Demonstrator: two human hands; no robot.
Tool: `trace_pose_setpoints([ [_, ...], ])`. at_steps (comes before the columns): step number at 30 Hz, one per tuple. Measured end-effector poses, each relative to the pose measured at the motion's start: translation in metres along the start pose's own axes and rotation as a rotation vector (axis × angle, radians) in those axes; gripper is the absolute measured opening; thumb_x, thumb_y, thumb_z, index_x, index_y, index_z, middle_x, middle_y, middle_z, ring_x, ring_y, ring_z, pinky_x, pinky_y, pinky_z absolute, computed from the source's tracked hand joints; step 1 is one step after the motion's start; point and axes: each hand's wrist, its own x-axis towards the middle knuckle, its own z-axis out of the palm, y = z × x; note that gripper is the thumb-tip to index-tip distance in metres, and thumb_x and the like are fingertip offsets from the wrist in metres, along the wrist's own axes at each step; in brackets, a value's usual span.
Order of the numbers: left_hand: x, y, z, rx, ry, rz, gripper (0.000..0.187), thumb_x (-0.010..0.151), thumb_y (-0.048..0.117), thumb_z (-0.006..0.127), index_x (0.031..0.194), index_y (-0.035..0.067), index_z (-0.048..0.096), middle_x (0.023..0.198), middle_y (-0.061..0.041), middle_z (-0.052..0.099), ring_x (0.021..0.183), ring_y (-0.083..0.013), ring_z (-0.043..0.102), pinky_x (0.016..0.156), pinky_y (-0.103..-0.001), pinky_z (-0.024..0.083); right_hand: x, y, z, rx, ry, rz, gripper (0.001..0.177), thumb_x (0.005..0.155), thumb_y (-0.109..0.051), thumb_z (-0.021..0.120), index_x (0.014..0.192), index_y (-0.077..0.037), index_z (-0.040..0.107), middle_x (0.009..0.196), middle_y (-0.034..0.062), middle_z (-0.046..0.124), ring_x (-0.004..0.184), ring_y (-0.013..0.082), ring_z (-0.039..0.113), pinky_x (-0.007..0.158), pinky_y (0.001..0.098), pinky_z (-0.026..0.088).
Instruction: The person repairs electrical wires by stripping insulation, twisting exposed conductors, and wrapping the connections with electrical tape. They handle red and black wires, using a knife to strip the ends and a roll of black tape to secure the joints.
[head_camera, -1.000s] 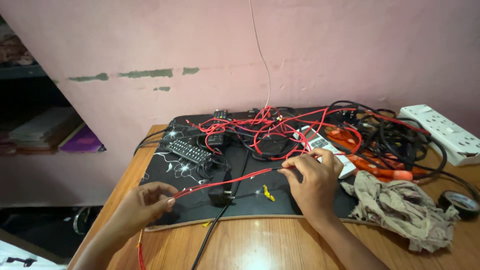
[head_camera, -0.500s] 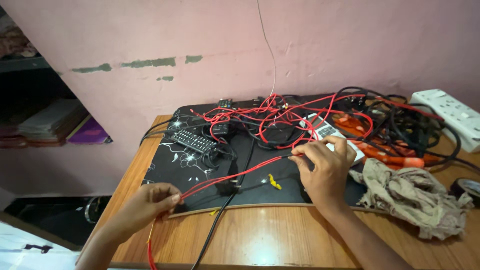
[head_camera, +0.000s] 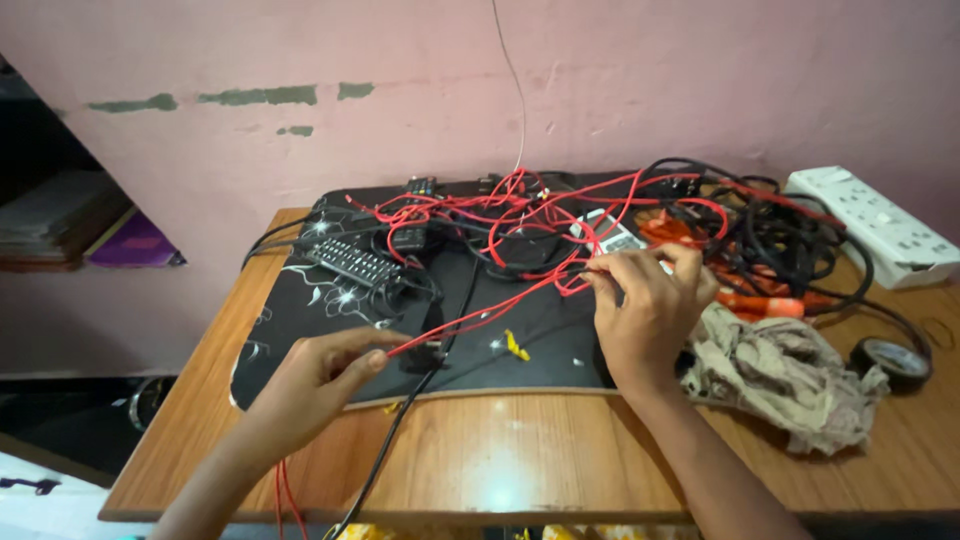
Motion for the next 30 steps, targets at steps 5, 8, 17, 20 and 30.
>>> trace_pose_setpoints([
  [5,0.019,-0.004,-0.007,-0.035,0.048,-0.147,0.036,0.098,0.033,0.065,0.088,0.001,0.080,0.058,-0.001,0.044,0.055,-0.0107,0.035,0.052,-0.034,0.030,0.027,0.006,-0.006,-0.042,0.079,-0.118,0.011,0.080,-0.018,0.081,0.088,-0.018,0.074,0.090,-0.0049,0.071,0.106,0.0275,0.056,0.096,0.0491,0.036],
  [8,0.031,0.000,-0.022,0.018,0.103,-0.114,0.031,0.096,0.025,0.065,0.085,0.000,0.080,0.062,-0.004,0.058,0.057,-0.0117,0.044,0.055,-0.036,0.037,0.039,0.009,-0.003,-0.069,0.085,-0.234,0.005,0.083,-0.015,0.075,0.086,-0.018,0.073,0.087,-0.0044,0.069,0.105,0.0273,0.057,0.095,0.0505,0.037],
  [17,0.073,0.020,-0.025,1.103,0.495,0.493,0.026,0.071,-0.001,0.065,0.095,0.008,0.065,0.093,-0.005,0.064,0.089,-0.0251,0.068,0.067,-0.039,0.056,0.053,0.012,0.036,-0.094,0.037,-0.166,0.006,0.080,-0.013,0.073,0.084,-0.016,0.071,0.083,-0.0024,0.069,0.100,0.0263,0.058,0.092,0.0490,0.039],
  [20,0.086,0.015,-0.015,1.182,0.454,0.442,0.028,0.069,0.004,0.067,0.094,0.017,0.067,0.091,-0.002,0.065,0.093,-0.0238,0.066,0.073,-0.044,0.055,0.044,0.019,0.037,-0.018,-0.005,-0.099,0.008,0.079,-0.018,0.077,0.085,-0.016,0.073,0.081,-0.0027,0.069,0.097,0.0264,0.058,0.089,0.0484,0.038],
  [30,0.123,0.028,0.036,0.544,0.532,0.282,0.044,0.073,-0.005,0.058,0.110,0.014,0.071,0.092,-0.011,0.076,0.090,-0.0354,0.071,0.078,-0.047,0.054,0.056,0.023,0.032,0.005,0.105,-0.045,0.010,0.078,-0.018,0.080,0.086,-0.016,0.075,0.083,-0.0048,0.072,0.101,0.0246,0.059,0.093,0.0471,0.036],
])
